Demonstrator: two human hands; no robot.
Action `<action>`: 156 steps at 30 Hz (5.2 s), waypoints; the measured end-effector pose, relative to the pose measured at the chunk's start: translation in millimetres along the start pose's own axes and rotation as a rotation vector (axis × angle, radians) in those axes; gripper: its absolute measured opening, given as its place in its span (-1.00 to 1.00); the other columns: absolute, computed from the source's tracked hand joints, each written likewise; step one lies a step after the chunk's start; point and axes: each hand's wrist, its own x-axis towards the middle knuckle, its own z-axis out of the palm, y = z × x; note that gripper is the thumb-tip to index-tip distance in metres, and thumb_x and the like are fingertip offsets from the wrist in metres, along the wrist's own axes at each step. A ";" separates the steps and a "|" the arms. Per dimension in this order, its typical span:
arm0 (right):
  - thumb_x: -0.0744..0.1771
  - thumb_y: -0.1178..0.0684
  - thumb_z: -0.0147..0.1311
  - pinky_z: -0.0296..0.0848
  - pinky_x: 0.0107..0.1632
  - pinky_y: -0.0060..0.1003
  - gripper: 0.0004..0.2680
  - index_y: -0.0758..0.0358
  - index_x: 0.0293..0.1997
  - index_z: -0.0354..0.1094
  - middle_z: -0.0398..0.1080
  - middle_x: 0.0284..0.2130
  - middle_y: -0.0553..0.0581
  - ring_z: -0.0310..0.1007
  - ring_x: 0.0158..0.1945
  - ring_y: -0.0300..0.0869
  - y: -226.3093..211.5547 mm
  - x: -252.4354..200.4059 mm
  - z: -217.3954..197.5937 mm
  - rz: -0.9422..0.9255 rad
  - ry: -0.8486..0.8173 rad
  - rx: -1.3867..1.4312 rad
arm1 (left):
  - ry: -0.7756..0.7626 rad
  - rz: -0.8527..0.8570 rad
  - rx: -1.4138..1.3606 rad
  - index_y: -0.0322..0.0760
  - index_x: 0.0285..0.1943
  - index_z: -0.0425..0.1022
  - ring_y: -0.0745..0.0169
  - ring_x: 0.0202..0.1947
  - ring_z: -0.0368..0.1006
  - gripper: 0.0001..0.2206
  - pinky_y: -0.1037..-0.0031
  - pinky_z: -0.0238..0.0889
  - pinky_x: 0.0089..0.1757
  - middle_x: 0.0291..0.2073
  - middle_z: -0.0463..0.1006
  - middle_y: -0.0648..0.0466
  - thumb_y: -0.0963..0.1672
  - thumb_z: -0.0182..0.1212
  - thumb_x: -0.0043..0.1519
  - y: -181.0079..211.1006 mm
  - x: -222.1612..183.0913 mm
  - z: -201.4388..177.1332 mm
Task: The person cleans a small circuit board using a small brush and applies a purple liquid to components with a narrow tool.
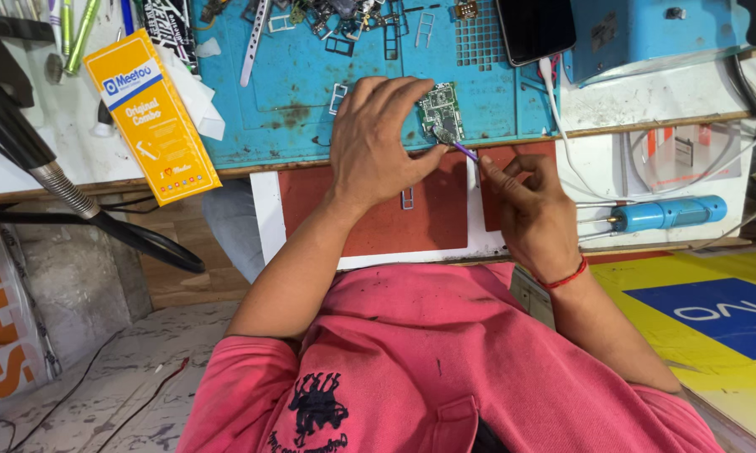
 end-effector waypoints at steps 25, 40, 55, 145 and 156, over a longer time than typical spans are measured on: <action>0.34 0.34 0.08 0.45 -0.29 -0.18 -0.64 0.01 0.24 0.51 0.39 -0.14 0.09 0.49 -0.29 -0.11 -4.1 3.1 -4.9 -0.035 0.063 -0.087 | 0.294 0.141 0.222 -0.22 0.10 0.58 0.07 0.17 0.39 -0.58 0.20 0.21 0.12 0.25 0.47 0.08 0.11 0.34 0.29 2.1 -28.3 19.4; 0.32 0.27 0.15 0.44 -0.35 -0.20 -0.70 0.03 0.15 0.53 0.40 -0.15 0.10 0.48 -0.34 -0.08 -11.7 13.7 -1.7 -0.126 0.069 -0.098 | 0.283 0.128 0.213 -0.22 0.04 0.58 0.09 0.17 0.39 -0.59 0.22 0.20 0.11 0.25 0.47 0.10 0.12 0.34 0.26 4.2 -28.3 16.1; 0.33 0.24 0.15 0.46 -0.36 -0.17 -0.68 0.01 0.21 0.51 0.40 -0.14 0.09 0.49 -0.30 -0.08 -8.8 23.0 -6.6 -0.171 0.102 -0.159 | 0.304 0.153 0.167 -0.15 -0.06 0.62 0.10 0.08 0.43 -0.70 0.20 0.23 0.07 0.03 0.50 0.13 0.06 0.39 0.24 9.6 -26.9 11.7; 0.31 0.25 0.16 0.44 -0.36 -0.13 -0.58 -0.03 0.34 0.41 0.37 -0.13 0.06 0.49 -0.29 -0.05 -17.4 16.1 1.5 -0.068 0.057 -0.204 | 0.272 0.216 0.164 -0.18 -0.09 0.64 0.13 -0.05 0.41 -0.75 0.28 0.30 -0.03 0.09 0.56 0.15 0.01 0.40 0.24 3.2 -20.1 1.0; 0.31 0.29 0.03 0.46 -0.38 -0.10 -0.59 0.05 0.33 0.41 0.34 -0.12 0.21 0.46 -0.38 0.03 -19.1 15.1 -13.0 -0.096 -0.014 -0.346 | 0.284 0.230 0.151 -0.17 -0.08 0.66 0.13 -0.02 0.42 -0.76 0.28 0.31 -0.02 0.10 0.56 0.14 0.00 0.40 0.24 0.1 -22.4 2.5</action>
